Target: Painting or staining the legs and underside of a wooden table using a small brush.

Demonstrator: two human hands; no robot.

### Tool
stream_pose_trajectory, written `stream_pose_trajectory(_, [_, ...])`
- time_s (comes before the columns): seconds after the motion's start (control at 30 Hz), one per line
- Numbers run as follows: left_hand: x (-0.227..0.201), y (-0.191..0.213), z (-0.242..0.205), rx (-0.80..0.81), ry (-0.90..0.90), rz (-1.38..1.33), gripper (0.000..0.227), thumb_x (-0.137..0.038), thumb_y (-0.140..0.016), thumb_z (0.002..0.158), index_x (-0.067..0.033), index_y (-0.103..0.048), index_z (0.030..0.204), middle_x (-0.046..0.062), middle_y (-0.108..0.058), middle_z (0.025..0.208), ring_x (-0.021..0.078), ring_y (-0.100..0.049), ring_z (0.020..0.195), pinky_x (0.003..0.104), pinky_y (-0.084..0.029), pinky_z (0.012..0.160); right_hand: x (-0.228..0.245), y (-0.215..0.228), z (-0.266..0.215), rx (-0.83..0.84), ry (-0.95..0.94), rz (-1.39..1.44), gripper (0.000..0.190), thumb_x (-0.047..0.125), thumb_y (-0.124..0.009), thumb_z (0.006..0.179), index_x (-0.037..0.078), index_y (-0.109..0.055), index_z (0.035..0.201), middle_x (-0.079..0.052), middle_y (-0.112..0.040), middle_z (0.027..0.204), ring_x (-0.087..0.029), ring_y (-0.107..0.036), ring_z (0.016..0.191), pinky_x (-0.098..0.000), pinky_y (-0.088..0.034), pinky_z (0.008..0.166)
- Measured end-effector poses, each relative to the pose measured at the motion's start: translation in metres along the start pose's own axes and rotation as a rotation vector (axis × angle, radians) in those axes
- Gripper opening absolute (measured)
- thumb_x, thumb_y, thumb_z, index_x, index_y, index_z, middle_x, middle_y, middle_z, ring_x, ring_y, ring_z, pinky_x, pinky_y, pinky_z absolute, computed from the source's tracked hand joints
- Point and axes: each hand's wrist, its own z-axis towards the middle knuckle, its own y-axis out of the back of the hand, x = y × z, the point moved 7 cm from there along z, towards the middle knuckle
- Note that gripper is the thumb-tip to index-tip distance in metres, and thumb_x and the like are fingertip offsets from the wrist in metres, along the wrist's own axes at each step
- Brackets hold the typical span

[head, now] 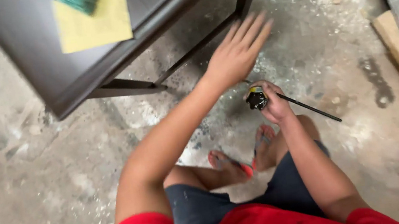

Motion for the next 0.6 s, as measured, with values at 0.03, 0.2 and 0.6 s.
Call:
stream_pose_trajectory(0.03, [0.004, -0.025, 0.02, 0.095, -0.057, 0.206, 0.083, 0.007, -0.049, 0.093, -0.0108, -0.015, 0.167, 0.013, -0.023, 0.172, 0.0288, -0.028, 0.16, 0.045, -0.029, 0.131, -0.016, 0.004, 0.011, 0.105, -0.035, -0.01, 0.038, 0.038, -0.056, 0.106, 0.001, -0.066, 0.112, -0.027, -0.072, 0.09, -0.033, -0.071, 0.082, -0.0376, -0.057, 0.066])
stream_pose_trajectory(0.2, [0.089, -0.11, 0.087, -0.114, -0.15, 0.562, 0.06, -0.016, -0.059, 0.11, -0.0046, -0.034, 0.164, 0.009, -0.033, 0.166, 0.0295, -0.034, 0.147, 0.047, -0.033, 0.114, -0.067, 0.047, 0.062, 0.143, -0.047, -0.04, 0.037, 0.038, -0.061, 0.102, 0.002, -0.067, 0.111, -0.023, -0.074, 0.089, -0.029, -0.074, 0.077, -0.0362, -0.059, 0.064])
stream_pose_trajectory(0.6, [0.149, -0.018, -0.111, -0.041, 0.172, 0.841, 0.117, -0.051, -0.087, 0.101, -0.0116, -0.005, 0.175, 0.002, -0.004, 0.178, 0.0209, -0.011, 0.163, 0.043, -0.022, 0.125, -0.084, 0.016, 0.074, 0.493, 0.019, -0.191, 0.04, 0.039, -0.06, 0.105, 0.0, -0.066, 0.113, -0.021, -0.073, 0.091, -0.03, -0.073, 0.087, -0.0355, -0.058, 0.075])
